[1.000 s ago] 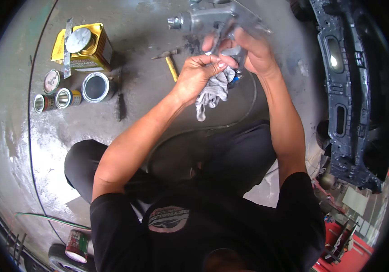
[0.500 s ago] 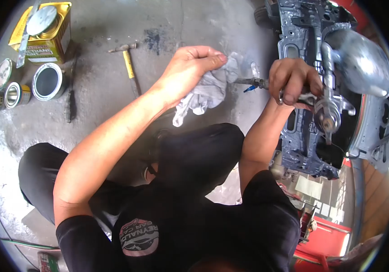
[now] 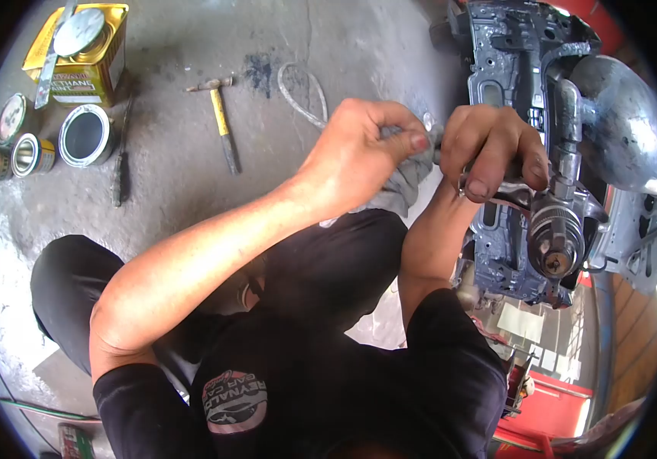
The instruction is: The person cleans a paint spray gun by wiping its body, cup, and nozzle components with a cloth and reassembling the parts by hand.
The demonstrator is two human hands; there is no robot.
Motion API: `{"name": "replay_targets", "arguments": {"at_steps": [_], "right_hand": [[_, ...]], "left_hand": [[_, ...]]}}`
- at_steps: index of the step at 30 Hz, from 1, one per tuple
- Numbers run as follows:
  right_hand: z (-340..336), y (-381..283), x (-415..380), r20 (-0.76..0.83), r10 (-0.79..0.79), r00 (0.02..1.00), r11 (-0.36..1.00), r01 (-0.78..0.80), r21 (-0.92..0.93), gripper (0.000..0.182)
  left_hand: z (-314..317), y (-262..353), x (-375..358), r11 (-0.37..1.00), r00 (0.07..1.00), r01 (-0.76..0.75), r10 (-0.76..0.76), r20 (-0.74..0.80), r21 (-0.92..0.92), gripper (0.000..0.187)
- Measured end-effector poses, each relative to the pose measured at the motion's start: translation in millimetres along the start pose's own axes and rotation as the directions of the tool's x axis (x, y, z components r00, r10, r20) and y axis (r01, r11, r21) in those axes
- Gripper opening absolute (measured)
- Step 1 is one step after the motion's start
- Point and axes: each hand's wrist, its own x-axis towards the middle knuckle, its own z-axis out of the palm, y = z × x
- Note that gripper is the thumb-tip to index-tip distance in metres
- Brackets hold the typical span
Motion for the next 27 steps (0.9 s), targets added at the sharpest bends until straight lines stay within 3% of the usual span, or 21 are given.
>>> {"name": "replay_targets", "arguments": {"at_steps": [1,4,6,8,9,12,14,17,20,21,23,24,27], "right_hand": [[-0.2,-0.4,1.7,0.002,-0.003,1.0,1.0,0.003,-0.008,0.049],[1.8,4.0,1.5,-0.033,-0.046,0.998,0.999,0.045,-0.029,0.057],[2.8,7.6,-2.2,-0.076,-0.081,0.994,0.996,0.079,-0.034,0.062],[11.3,11.5,-5.4,-0.196,-0.079,0.977,0.995,0.089,0.043,0.043],[15.9,13.4,-5.8,-0.254,-0.078,0.964,0.992,0.101,0.08,0.042],[8.4,10.9,6.3,-0.143,-0.066,0.988,0.997,0.06,-0.04,0.064],[12.6,14.0,5.9,-0.203,-0.093,0.975,0.995,0.083,-0.057,0.063],[13.3,19.4,3.0,-0.267,-0.132,0.955,0.99,0.116,-0.076,0.062],[18.8,22.1,-3.6,-0.363,-0.182,0.914,0.981,0.142,-0.135,0.063],[19.6,23.5,-5.2,-0.389,-0.196,0.9,0.978,0.149,-0.149,0.064],[20.6,26.7,-8.0,-0.43,-0.215,0.877,0.974,0.158,-0.165,0.066],[21.3,27.9,-8.2,-0.437,-0.222,0.872,0.971,0.158,-0.179,0.067],[23.2,32.0,-6.8,-0.447,-0.252,0.858,0.959,0.159,-0.235,0.07]], "left_hand": [[0.2,1.9,0.1,0.998,0.998,0.062,-0.062,-0.031,-0.017,0.017],[-16.9,-11.9,13.0,0.945,0.996,0.081,-0.084,0.003,-0.318,0.015],[-21.4,-11.3,11.9,0.985,0.99,-0.109,0.119,0.072,-0.131,0.015],[-16.5,-6.3,6.1,0.966,0.956,-0.258,0.258,0.139,-0.019,0.015],[-14.7,-4.0,2.9,0.968,0.96,-0.252,0.25,0.128,-0.002,0.015],[-13.6,1.2,-0.3,0.972,0.97,-0.233,0.23,0.079,0.029,0.015],[-13.3,2.6,1.1,0.977,0.977,-0.211,0.211,0.03,0.015,0.017],[-24.8,-8.7,14.0,0.973,0.999,0.043,-0.047,-0.015,-0.228,0.018],[-36.4,-11.0,18.6,0.924,0.996,0.074,-0.087,-0.018,-0.376,0.02],[-33.9,-10.3,17.4,0.966,0.997,-0.076,0.072,-0.023,-0.247,0.02],[-21.1,-8.5,12.7,0.927,0.926,-0.376,0.375,0.033,0.016,0.02],[-14.6,-5.6,9.2,0.914,0.912,-0.406,0.405,0.059,0.009,0.017],[-17.5,7.8,0.7,0.802,0.9,-0.416,0.429,0.072,0.429,0.015]]}}
